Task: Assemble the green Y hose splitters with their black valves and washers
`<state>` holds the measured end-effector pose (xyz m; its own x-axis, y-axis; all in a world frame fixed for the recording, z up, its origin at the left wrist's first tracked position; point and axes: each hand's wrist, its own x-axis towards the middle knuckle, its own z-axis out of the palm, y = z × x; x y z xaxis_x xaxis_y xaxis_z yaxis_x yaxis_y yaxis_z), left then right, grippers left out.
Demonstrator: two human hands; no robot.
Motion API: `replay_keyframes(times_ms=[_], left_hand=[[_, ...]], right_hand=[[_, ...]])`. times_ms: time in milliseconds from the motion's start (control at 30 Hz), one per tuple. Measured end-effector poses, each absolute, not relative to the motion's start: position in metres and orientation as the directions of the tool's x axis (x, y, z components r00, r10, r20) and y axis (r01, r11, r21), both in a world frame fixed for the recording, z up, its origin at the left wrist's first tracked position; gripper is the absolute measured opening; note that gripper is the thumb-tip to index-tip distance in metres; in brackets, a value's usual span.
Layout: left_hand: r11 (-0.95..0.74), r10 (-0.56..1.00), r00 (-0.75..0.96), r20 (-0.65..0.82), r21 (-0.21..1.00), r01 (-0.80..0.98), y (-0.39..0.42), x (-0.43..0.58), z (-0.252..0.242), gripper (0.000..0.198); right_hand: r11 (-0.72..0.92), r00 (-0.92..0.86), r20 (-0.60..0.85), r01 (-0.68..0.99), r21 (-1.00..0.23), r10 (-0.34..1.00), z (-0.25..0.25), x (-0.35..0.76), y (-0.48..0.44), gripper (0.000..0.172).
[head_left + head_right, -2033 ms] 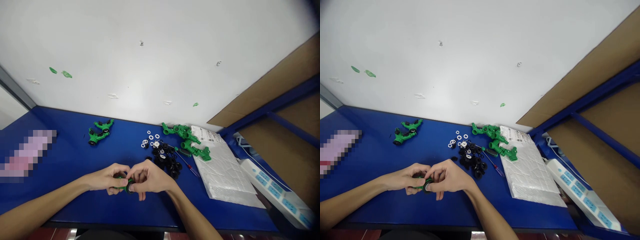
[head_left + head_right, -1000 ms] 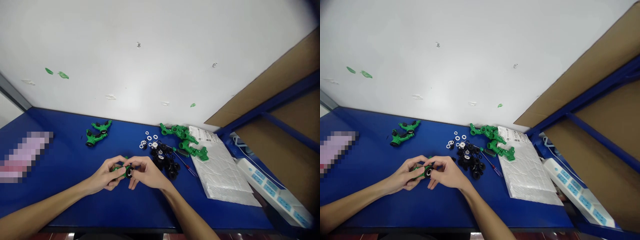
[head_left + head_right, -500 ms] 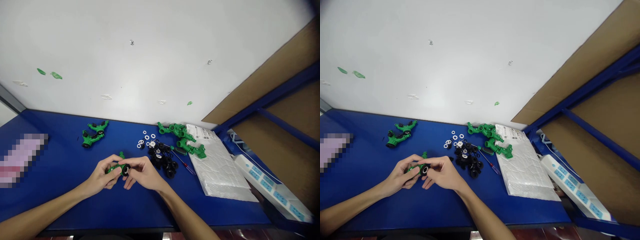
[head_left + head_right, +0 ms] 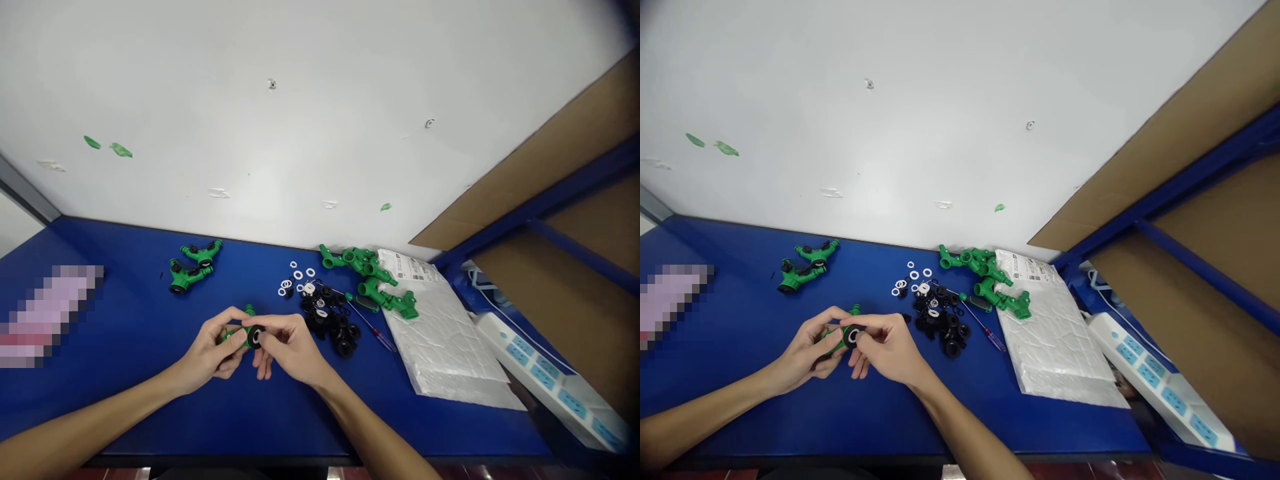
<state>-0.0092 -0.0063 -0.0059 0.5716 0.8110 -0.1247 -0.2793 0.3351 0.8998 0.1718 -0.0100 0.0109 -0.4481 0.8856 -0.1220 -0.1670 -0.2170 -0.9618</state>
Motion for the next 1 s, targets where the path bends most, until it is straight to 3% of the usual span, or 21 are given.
replay_keyframes(times_ms=[200, 367, 467, 700, 1000], left_hand=[[0.513, 0.783, 0.568, -0.254, 0.78, -0.358, -0.007, -0.008, 0.003, 0.031], [0.485, 0.786, 0.582, -0.21, 0.793, -0.368, -0.01, -0.007, 0.001, 0.033], [0.478, 0.784, 0.585, -0.208, 0.804, -0.353, -0.01, -0.006, -0.004, 0.033], [0.397, 0.746, 0.651, -0.137, 0.877, -0.27, -0.012, -0.005, -0.008, 0.036], [0.274, 0.755, 0.653, -0.06, 0.934, -0.231, -0.017, -0.004, -0.012, 0.033]], right_hand=[[-0.229, -0.371, -0.098, -0.329, -0.916, 0.923, 0.017, 0.169, -0.009, 0.038], [-0.382, -0.443, -0.195, -0.384, -0.841, 0.875, 0.018, 0.167, -0.01, 0.038], [-0.392, -0.435, -0.203, -0.404, -0.827, 0.877, 0.018, 0.166, -0.012, 0.037], [-0.351, -0.315, -0.251, -0.322, -0.879, 0.916, 0.02, 0.16, -0.014, 0.028], [-0.255, -0.278, -0.186, -0.236, -0.938, 0.942, 0.018, 0.158, -0.017, 0.023]])
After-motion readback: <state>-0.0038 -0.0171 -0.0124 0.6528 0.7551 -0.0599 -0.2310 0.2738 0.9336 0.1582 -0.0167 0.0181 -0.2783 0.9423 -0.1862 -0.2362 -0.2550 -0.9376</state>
